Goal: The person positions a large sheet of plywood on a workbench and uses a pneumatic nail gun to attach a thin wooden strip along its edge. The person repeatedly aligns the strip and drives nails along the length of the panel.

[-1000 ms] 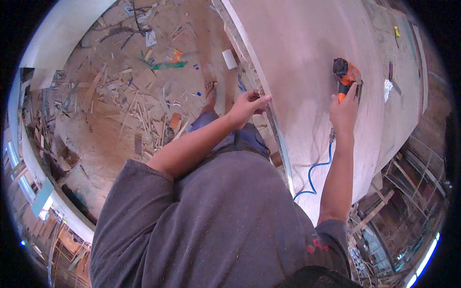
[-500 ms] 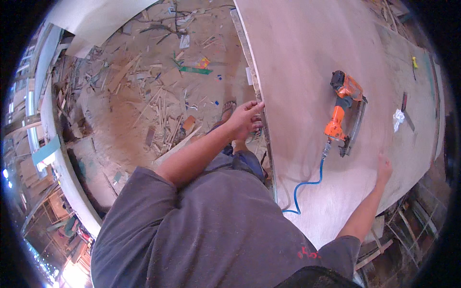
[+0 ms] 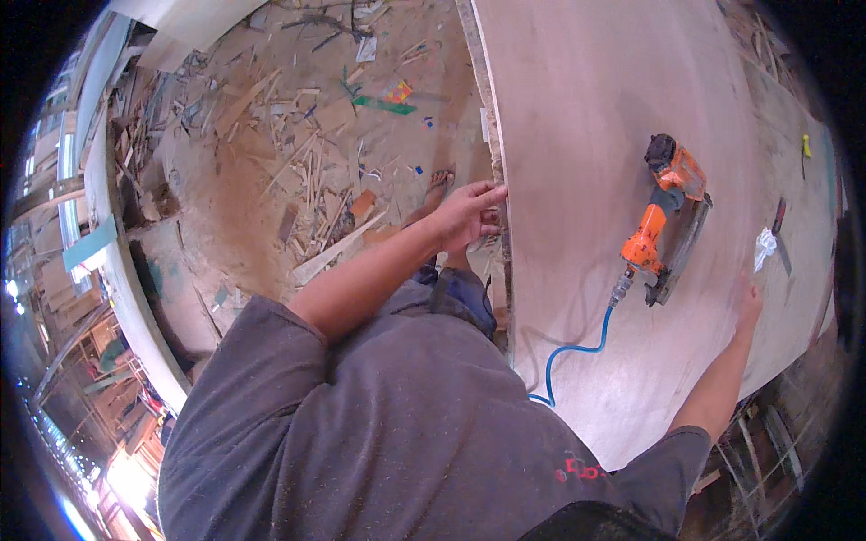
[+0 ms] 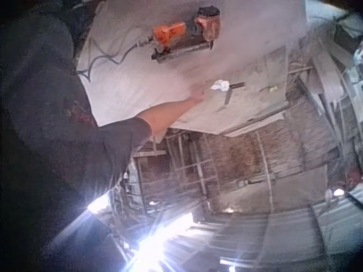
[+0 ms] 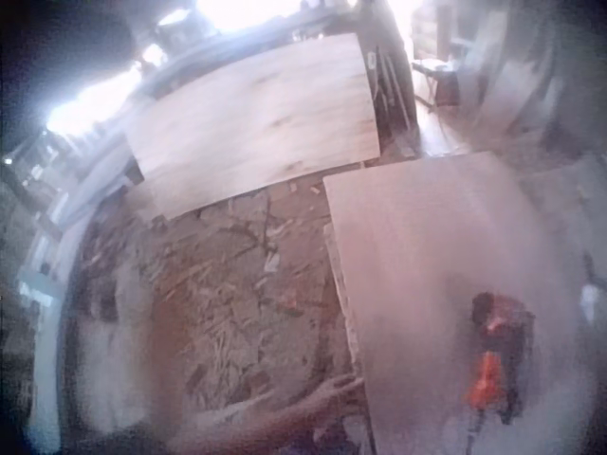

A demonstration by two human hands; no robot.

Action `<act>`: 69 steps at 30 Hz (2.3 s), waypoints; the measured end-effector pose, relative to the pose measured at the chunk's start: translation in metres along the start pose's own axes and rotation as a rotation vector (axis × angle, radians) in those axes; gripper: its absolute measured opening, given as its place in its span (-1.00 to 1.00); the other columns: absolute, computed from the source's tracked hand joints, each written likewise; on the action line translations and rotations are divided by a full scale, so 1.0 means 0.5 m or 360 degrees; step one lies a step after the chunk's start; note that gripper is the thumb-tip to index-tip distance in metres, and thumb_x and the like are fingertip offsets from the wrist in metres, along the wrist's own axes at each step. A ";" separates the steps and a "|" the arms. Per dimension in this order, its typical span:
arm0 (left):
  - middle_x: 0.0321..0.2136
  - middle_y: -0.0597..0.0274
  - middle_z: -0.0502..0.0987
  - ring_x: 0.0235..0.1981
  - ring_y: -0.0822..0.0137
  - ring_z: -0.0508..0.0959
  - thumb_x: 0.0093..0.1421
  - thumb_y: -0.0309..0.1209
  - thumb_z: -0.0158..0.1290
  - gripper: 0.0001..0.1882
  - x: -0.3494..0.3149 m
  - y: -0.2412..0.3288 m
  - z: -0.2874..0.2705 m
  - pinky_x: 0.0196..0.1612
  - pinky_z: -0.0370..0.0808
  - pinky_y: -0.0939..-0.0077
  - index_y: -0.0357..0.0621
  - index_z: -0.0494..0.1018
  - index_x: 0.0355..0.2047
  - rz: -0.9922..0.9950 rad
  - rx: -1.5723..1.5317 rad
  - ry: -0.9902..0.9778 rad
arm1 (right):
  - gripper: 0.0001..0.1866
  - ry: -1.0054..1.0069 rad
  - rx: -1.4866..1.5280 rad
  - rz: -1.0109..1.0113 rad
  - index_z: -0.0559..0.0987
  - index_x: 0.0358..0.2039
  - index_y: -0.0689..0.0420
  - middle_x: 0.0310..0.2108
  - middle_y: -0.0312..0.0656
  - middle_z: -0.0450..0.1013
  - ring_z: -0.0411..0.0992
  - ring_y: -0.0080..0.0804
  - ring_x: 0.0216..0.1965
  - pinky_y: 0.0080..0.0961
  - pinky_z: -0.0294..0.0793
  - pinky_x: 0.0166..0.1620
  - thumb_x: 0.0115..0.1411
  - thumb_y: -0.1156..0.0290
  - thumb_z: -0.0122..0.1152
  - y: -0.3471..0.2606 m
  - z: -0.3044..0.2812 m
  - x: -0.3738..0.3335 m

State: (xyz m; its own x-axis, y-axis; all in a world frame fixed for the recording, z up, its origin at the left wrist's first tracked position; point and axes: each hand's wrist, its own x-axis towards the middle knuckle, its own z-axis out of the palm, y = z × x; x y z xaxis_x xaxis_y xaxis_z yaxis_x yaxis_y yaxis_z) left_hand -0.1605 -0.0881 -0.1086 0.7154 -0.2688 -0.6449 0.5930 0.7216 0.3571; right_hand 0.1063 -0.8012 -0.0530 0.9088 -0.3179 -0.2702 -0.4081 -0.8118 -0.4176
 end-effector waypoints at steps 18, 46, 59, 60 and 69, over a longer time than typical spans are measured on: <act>-0.04 0.35 0.54 -0.15 0.42 0.56 0.41 -0.26 0.17 -0.66 -0.003 0.017 0.023 -0.24 0.59 0.41 -0.08 0.40 0.09 0.0000 -0.0005 0.0082 | -0.33 -0.0155 0.0064 0.0195 0.66 -0.01 0.27 -0.10 -0.17 0.62 0.57 -0.39 -0.12 -0.43 0.53 -0.03 0.19 -0.12 0.47 -0.021 -0.006 0.061; -0.05 0.31 0.57 -0.15 0.34 0.54 0.32 0.13 0.15 -0.37 0.024 0.067 0.057 -0.12 0.50 0.28 -0.02 0.44 0.20 -0.0065 -0.0277 -0.0052 | -0.28 -0.0058 0.0138 -0.0041 0.59 0.17 0.33 0.07 -0.06 0.60 0.54 -0.25 0.08 -0.34 0.46 0.18 0.23 -0.04 0.42 -0.033 -0.030 -0.033; -0.17 0.26 0.65 -0.22 0.32 0.65 0.29 -0.08 0.29 -0.55 0.090 0.072 -0.015 -0.12 0.58 0.30 -0.19 0.57 -0.02 -0.0037 0.0057 -0.0015 | -0.53 0.0341 -0.0059 -0.0431 0.63 0.11 0.22 0.02 -0.05 0.61 0.56 -0.31 0.04 -0.33 0.51 0.06 0.26 0.26 0.45 -0.482 0.179 -0.579; -0.19 0.26 0.66 -0.23 0.32 0.65 0.29 -0.10 0.30 -0.56 0.089 0.079 -0.017 -0.12 0.58 0.30 -0.19 0.58 -0.04 -0.0054 0.0097 -0.0030 | -0.53 0.0319 0.0029 -0.0431 0.63 0.10 0.22 0.01 -0.07 0.61 0.56 -0.33 0.02 -0.35 0.52 0.03 0.26 0.26 0.45 -0.499 0.203 -0.595; -0.25 0.25 0.64 -0.22 0.32 0.65 0.23 -0.11 0.36 -0.59 0.093 0.117 -0.034 -0.04 0.60 0.23 -0.22 0.63 -0.16 -0.0190 0.0300 -0.0181 | -0.34 0.0185 -0.0043 -0.0234 0.45 0.08 0.23 -0.06 -0.02 0.53 0.55 -0.22 -0.01 -0.28 0.52 0.06 0.14 0.11 0.55 -0.682 0.318 -0.594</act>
State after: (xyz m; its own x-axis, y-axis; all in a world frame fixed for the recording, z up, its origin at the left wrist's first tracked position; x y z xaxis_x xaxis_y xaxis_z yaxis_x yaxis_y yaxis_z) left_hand -0.0990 -0.0473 -0.1292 0.6668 -0.4228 -0.6137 0.7267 0.5516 0.4095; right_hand -0.0380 -0.3521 0.0316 0.9631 -0.2478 -0.1052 -0.2689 -0.8662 -0.4212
